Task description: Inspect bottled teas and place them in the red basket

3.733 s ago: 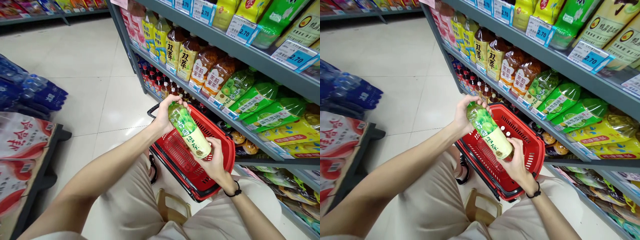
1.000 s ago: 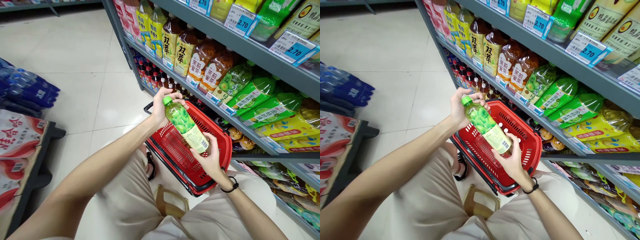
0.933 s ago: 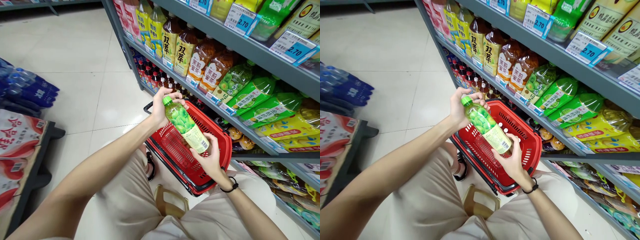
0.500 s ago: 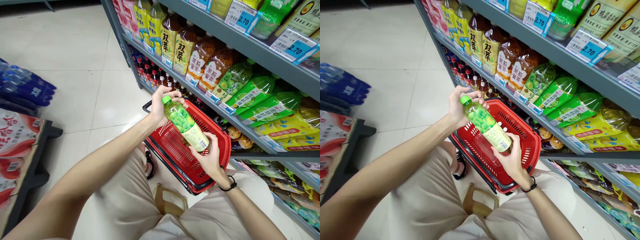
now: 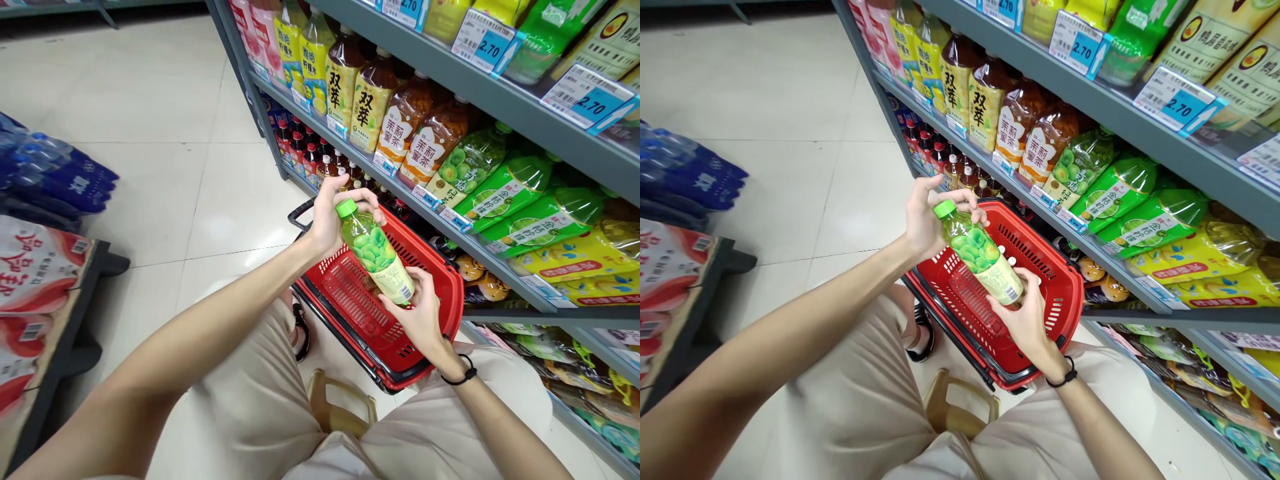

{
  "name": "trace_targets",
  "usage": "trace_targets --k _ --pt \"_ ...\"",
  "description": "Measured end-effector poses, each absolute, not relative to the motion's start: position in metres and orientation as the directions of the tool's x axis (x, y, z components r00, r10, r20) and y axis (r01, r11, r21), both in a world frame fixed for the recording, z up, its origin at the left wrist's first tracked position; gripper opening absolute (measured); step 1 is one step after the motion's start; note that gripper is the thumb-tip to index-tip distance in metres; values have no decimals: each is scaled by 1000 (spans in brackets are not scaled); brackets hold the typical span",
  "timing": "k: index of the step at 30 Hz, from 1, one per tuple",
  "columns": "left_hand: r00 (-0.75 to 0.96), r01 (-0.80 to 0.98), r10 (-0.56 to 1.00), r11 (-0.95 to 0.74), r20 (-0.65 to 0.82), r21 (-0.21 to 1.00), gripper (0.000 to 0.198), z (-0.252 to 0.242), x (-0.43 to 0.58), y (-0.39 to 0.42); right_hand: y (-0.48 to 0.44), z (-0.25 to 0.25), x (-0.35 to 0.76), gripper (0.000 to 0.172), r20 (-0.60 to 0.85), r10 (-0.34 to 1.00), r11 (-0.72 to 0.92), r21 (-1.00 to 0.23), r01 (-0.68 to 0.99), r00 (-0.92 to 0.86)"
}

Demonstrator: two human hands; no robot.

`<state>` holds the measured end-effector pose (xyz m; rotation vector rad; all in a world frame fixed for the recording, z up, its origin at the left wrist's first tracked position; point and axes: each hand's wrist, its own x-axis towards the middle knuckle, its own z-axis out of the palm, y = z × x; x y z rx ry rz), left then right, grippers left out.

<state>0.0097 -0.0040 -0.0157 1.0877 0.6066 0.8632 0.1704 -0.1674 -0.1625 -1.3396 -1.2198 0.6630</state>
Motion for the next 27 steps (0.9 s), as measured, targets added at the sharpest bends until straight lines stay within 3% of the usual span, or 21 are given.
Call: trace_targets --k 5,9,11,15,18,22,27 --pt "614 -309 788 180 51 934 64 -14 8 -10 -162 -160 165 64 128 950 151 -987 -61 284" --pt "679 -274 724 98 120 957 47 -15 9 -15 -159 -149 161 64 -90 990 -42 -922 -385 107" --pt "703 -255 696 53 147 965 63 -16 10 -19 -160 -143 162 60 -152 988 -138 -865 -482 -10" --pt "735 -285 652 47 187 957 93 -16 12 -25 -162 -135 166 52 -135 985 -171 -799 -576 -104" --pt "758 -291 627 78 180 954 102 -14 11 -24 -164 -133 170 47 -116 982 -182 -767 -616 -146" --pt "755 -274 622 12 207 962 101 -10 4 -15 -165 -126 173 43 -93 977 -198 -728 -656 -191" --pt "740 -239 632 -73 231 968 90 -8 0 -8 -165 -113 172 61 -148 967 -253 -682 -686 -209"
